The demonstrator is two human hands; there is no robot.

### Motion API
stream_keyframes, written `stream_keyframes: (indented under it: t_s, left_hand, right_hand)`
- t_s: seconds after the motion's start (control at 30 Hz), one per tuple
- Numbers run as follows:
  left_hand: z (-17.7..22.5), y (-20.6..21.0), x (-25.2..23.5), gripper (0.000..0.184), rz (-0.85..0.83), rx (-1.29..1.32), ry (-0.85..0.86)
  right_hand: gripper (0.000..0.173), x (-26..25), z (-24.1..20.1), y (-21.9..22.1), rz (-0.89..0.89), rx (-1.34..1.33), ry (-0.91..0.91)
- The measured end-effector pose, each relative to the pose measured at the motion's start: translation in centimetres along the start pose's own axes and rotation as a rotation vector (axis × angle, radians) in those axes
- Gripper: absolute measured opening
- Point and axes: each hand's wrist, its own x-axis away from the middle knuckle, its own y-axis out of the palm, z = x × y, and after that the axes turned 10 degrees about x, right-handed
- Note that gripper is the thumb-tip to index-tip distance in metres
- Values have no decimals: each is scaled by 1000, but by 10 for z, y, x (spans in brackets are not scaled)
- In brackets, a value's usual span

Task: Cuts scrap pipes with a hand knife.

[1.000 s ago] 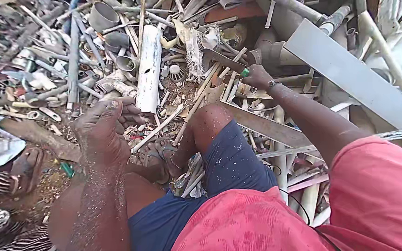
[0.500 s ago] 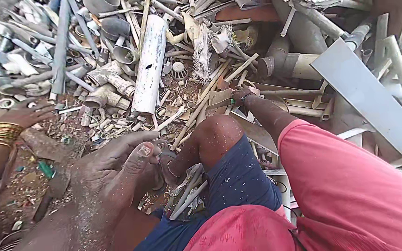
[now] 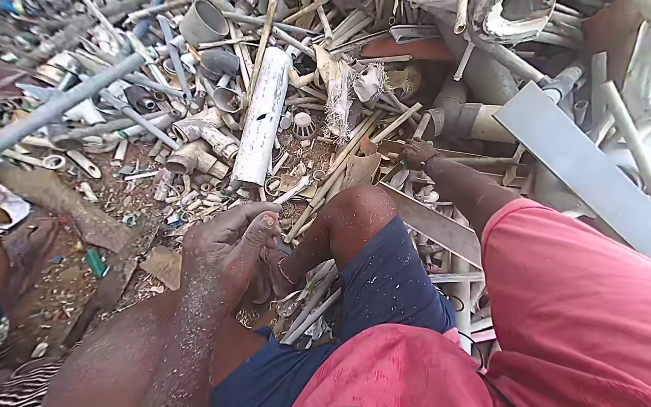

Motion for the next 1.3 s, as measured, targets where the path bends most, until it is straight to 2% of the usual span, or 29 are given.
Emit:
stream_keyframes:
  t_s: [0.1, 0.2, 0.3, 0.43, 0.6, 0.67, 0.7, 0.77, 0.83, 0.87, 0.93, 1.0, 1.1, 1.17, 1.2, 1.3]
  left_hand:
    - [6, 3, -2, 28, 28, -13, 10]
    - [3, 7, -6, 27, 49, -69, -42]
    - [-4, 18, -16, 26, 31, -123, -156]
    - [9, 46, -46, 32, -70, -243, -253]
    - [70, 97, -86, 77, -201, -399, -246]
    - [77, 113, -95, 87, -174, -408, -187]
    - [70, 120, -102, 85, -126, -410, -148]
    - [76, 132, -107, 63, -49, -376, -145]
    - [82, 139, -110, 42, 24, -348, -183]
    - [77, 137, -113, 39, 53, -345, -192]
    - [67, 123, -113, 39, 64, -289, -210]
    - [50, 98, -104, 36, 57, -125, -249]
    - [32, 53, -78, 24, 54, 221, -380]
    - [18, 27, -63, 24, 61, 334, -411]
    - [10, 17, -56, 26, 72, 369, -423]
    - [1, 14, -43, 33, 138, 461, -461]
  right_hand:
    - [26, 1, 19, -42, 201, -103, 121]
    - [27, 7, 25, -113, 332, -270, 359]
    - [38, 18, 26, -180, 390, -559, 441]
    - [30, 41, -5, -235, 620, -1163, 290]
    - [34, 78, -60, -282, 677, -1950, 18]
    - [35, 88, -75, -292, 690, -2179, -112]
    - [33, 94, -80, -298, 692, -2262, -177]
    - [27, 105, -88, -309, 701, -2348, -274]
    - [32, 113, -91, -315, 728, -2338, -261]
    - [35, 116, -90, -314, 747, -2303, -207]
    - [39, 125, -82, -303, 780, -2191, 16]
    - [42, 127, -74, -276, 840, -2047, 290]
    - [47, 137, -73, -227, 751, -1949, 474]
    - [32, 138, -85, -206, 692, -2053, 460]
    - [27, 140, -95, -197, 683, -2101, 391]
    - [30, 142, -126, -189, 627, -2127, 92]
